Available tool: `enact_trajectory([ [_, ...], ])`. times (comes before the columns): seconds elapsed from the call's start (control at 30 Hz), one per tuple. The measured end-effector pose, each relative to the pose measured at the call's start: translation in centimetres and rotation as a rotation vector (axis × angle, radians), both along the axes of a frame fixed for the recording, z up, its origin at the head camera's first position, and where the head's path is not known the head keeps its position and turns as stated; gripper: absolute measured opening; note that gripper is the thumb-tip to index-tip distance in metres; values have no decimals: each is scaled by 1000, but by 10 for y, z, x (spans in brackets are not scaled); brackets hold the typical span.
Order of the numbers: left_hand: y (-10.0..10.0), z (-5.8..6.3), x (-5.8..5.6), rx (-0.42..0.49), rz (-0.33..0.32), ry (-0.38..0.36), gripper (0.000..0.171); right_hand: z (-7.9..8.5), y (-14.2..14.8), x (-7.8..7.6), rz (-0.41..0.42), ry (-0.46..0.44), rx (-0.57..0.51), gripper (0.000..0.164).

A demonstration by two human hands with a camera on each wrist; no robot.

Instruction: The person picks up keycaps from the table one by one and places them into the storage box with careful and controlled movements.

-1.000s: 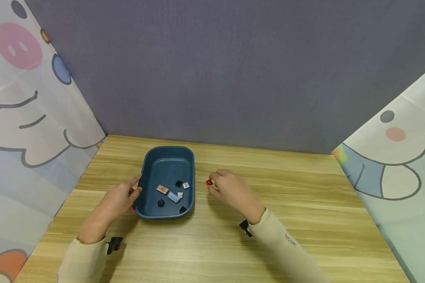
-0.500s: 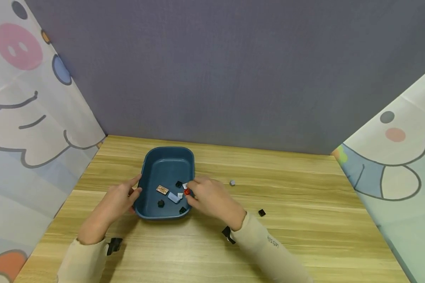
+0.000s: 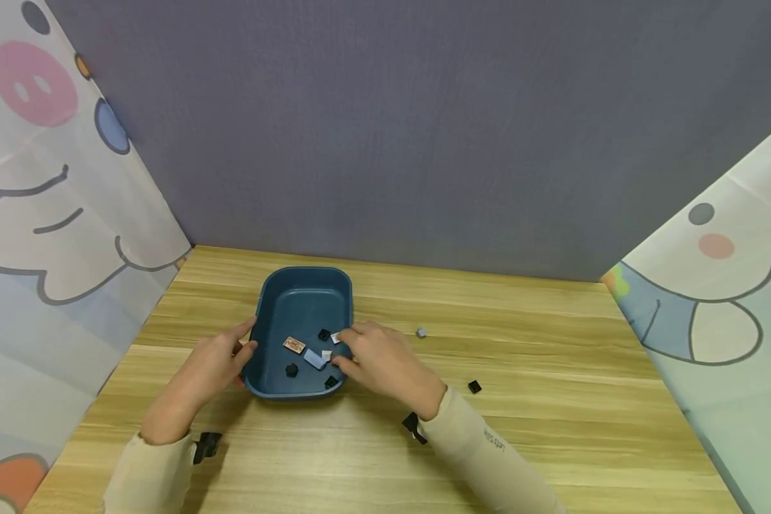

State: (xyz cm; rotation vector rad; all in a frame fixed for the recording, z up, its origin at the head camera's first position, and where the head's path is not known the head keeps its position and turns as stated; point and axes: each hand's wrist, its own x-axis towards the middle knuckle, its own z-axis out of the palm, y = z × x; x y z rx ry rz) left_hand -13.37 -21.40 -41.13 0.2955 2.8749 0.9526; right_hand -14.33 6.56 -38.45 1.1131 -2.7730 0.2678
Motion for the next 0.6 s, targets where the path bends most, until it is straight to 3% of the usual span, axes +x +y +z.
enact_trajectory([
  [0.37, 0, 1, 0, 15, 3, -11, 51, -14, 34, -14, -108, 19, 0, 25],
  [0.6, 0, 1, -1, 11, 4, -19, 52, -23, 65, -28, -194, -21, 6, 25],
])
